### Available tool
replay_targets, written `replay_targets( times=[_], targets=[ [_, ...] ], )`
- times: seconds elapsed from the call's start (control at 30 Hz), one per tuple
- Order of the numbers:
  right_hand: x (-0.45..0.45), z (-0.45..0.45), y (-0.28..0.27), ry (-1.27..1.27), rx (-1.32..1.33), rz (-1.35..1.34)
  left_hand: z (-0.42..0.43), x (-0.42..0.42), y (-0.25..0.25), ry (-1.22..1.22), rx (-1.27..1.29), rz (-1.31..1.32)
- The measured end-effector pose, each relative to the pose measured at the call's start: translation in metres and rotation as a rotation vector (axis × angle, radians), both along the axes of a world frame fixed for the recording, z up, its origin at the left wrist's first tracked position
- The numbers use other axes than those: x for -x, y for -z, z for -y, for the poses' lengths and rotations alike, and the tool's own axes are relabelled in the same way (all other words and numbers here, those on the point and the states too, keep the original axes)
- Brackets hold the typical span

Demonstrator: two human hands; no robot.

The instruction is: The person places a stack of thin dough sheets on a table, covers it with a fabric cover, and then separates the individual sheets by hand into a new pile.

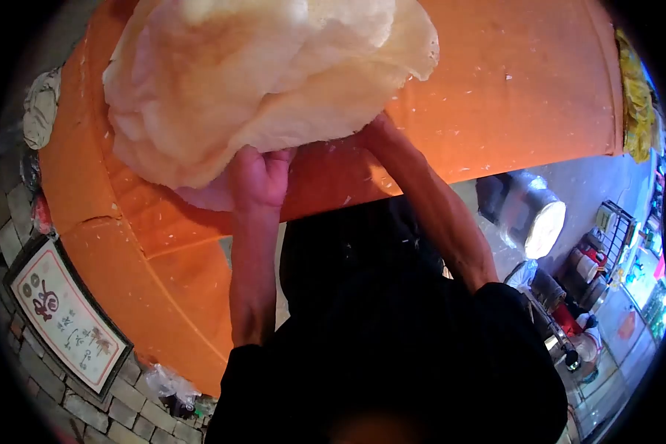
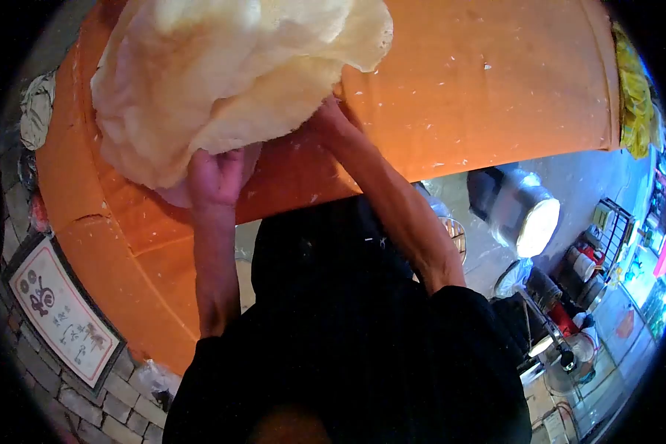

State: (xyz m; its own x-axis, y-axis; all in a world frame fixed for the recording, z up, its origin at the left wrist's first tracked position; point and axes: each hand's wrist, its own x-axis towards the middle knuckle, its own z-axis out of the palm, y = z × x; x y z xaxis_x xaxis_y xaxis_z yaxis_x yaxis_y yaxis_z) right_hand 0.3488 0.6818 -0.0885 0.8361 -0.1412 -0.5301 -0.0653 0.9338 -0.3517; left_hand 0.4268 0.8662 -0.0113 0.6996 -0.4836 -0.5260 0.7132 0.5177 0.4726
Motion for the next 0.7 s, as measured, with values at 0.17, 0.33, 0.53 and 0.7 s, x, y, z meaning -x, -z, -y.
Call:
replay_targets(
  times=[0.17, 0.33, 0.53, 0.7],
  targets=[
    [-0.022, -0.011, -0.044, 0.122, 0.262, -0.117, -0.025, 0.019, 0.022, 0.242, 0.047, 0.11],
    [-0.054, -0.011, -0.118, 0.173, 0.59, -0.214, -0.009, 0.05, -0.002, 0.597, -0.143, 0.13],
    [-0.077, -0.006, -0.126, 0.055, 0.691, -0.256, 0.009, 0.008, 0.062, 0.338, 0.434, -0.074],
    [-0.091, -0.011, -0.125, 0.246, 0.43, -0.011, 0.021, -0.068, 0.081, -0.072, 0.368, -0.016]
  ],
)
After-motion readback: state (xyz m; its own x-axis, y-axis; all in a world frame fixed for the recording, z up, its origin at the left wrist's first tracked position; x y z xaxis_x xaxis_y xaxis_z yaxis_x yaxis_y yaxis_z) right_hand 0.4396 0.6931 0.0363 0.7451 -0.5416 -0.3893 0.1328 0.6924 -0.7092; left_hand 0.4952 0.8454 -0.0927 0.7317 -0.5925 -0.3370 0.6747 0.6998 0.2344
